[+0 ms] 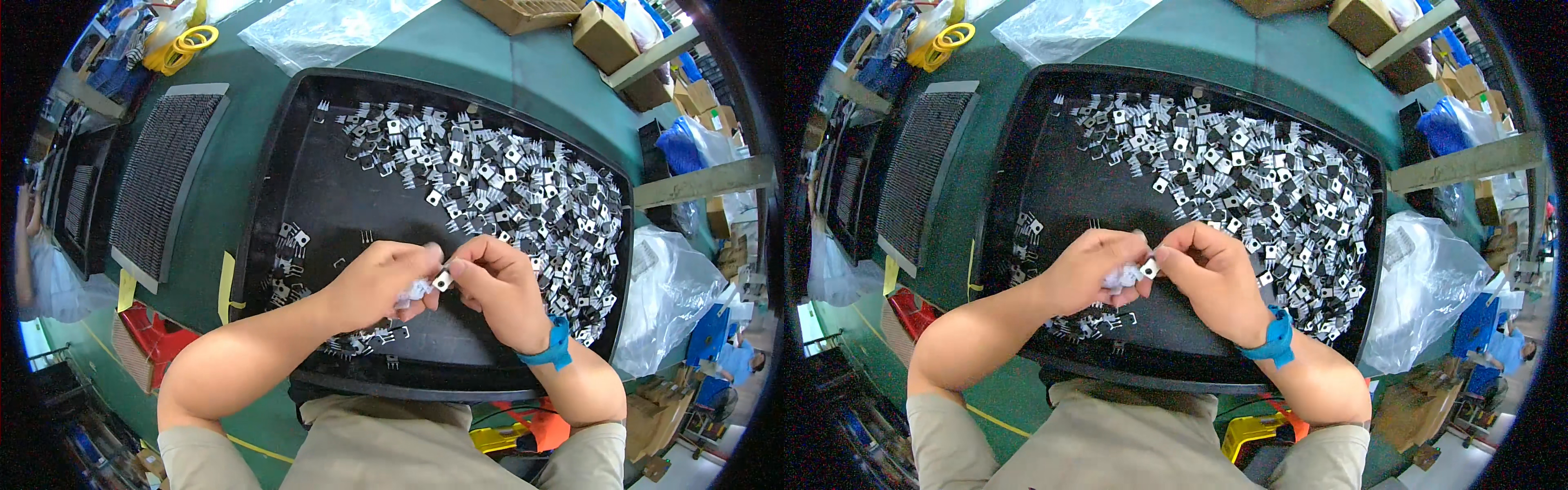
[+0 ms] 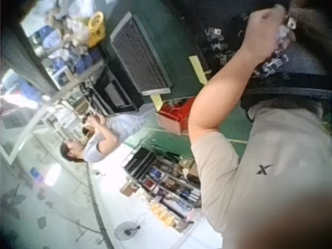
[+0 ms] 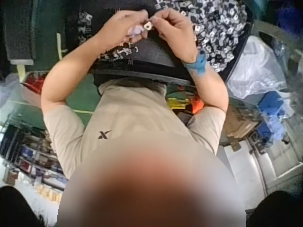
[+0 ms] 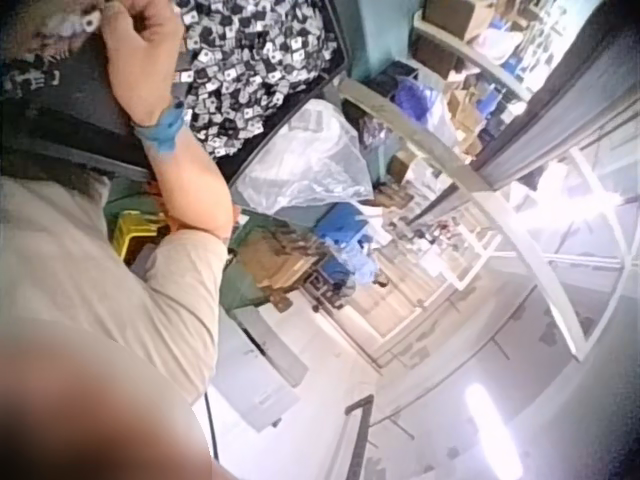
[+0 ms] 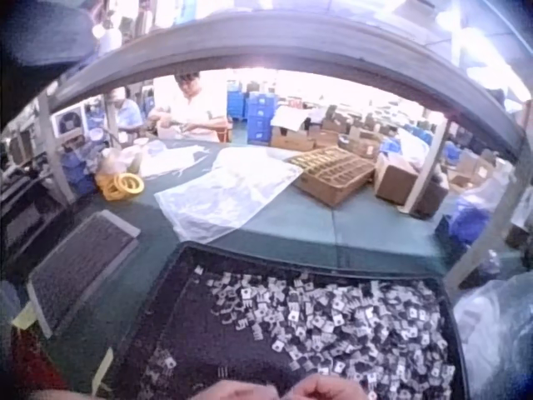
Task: The person sits at a workstation and repeatedly picks up small black electronic components from a large black tray. They insert a small white plastic piece into the metal prongs of each component by hand. The person handles the items one at a time, performing the insertion action continuously throughout the clip.
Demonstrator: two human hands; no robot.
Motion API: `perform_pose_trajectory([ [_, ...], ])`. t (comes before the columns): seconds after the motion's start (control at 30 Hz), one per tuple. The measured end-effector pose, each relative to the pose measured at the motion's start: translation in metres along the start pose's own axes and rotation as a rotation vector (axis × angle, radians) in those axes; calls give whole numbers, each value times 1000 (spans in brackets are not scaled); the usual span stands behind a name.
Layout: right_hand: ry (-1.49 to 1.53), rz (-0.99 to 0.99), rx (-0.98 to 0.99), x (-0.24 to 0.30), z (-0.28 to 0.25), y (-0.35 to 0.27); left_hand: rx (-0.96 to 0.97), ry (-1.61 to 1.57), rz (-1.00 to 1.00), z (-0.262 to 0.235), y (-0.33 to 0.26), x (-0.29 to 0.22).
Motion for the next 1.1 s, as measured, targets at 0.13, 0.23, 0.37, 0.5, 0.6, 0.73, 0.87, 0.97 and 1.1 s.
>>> perform_pose_trajectory([
  [0.13, -227, -122, -15, 9, 1, -3, 29, -62, 32, 0, 5, 4],
  [0.23, -192, -159, -95, 11, -6, -5, -28, -84, 118, -3, 5, 3],
  [0.37, 67, -118, -213, 13, -23, -4, -144, -62, 167, -12, 3, -4],
  [0.5, 196, -233, -395, 26, -28, 6, -234, -134, 299, -21, -4, -23],
  [0.6, -327, 96, -94, -2, -15, 4, -265, -139, 335, -23, -7, -28],
  [0.73, -1225, -185, 258, -22, 36, 4, -305, -120, 282, -23, -5, -24],
  [0.87, -1252, -198, 304, -27, 40, 3, -312, -86, 222, -18, -5, -22],
  [0.97, -1088, -158, 334, -22, 36, -2, -264, -103, 199, -16, -5, -19],
  [1.1, -759, -355, 201, 5, 24, -9, -215, -163, 191, -16, -5, -16],
])
Point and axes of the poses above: each hand's wrist, its own y-axis towards the middle knuckle, its own z-axis out of the palm, x = y × z, the point moved 4 cm from there along y, towards the middle knuckle, and after that the axes turned 11 degrees about x, right-handed, at the moved point
